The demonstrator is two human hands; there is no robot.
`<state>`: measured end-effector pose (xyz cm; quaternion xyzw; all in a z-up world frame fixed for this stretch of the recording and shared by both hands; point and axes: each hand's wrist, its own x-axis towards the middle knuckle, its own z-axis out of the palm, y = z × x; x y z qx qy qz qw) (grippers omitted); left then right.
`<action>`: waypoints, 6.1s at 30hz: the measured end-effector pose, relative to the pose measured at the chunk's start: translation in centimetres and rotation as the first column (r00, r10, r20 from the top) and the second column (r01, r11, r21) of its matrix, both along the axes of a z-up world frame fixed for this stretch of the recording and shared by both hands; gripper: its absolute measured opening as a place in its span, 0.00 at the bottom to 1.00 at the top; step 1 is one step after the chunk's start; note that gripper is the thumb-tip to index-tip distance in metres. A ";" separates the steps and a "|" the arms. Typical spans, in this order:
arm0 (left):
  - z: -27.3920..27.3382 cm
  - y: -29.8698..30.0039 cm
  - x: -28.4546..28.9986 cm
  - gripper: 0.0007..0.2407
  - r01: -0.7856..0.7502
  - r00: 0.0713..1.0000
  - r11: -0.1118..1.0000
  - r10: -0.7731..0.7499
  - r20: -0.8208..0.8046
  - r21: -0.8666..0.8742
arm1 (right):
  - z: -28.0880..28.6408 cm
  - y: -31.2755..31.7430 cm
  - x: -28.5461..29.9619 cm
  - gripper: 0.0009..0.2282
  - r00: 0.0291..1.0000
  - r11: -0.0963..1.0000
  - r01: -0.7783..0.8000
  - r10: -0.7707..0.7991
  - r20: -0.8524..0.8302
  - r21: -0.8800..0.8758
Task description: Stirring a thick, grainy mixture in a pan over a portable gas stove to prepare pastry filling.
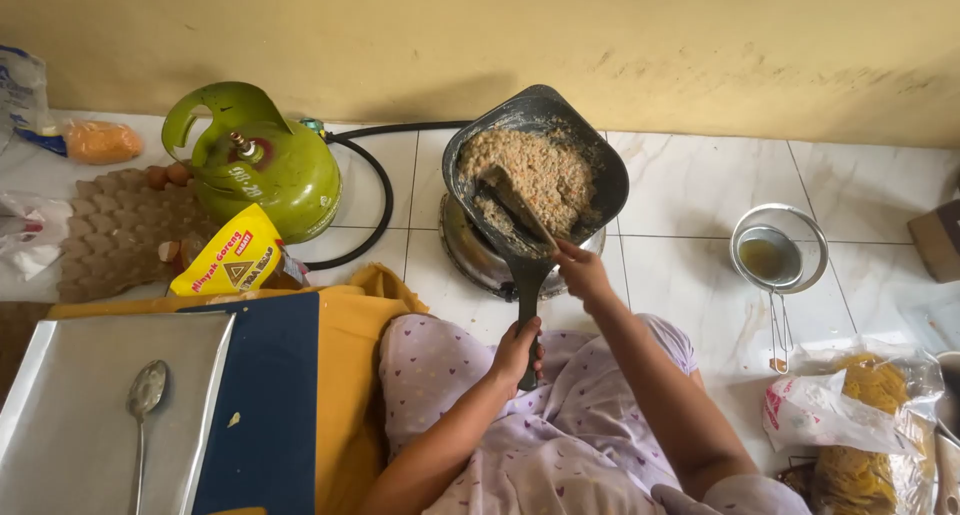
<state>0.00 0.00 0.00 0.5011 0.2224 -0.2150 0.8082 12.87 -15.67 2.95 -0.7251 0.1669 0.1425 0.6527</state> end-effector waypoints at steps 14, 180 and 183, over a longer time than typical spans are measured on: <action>3.9 1.2 0.0 0.13 0.082 0.993 0.996 -0.085 -0.085 -0.032 | 25.9 -8.2 -5.8 0.18 0.890 0.293 -0.386 0.370 -0.268 -0.875; 1.7 0.9 -0.1 0.13 0.041 0.999 0.999 -0.042 -0.025 -0.012 | 16.3 -4.1 1.9 0.14 0.801 -0.156 -0.333 0.474 -0.366 -0.930; 2.1 0.8 0.0 0.14 0.054 0.998 0.998 -0.054 -0.029 -0.021 | 17.2 -4.9 3.8 0.12 0.774 -0.323 -0.256 0.496 -0.394 -0.911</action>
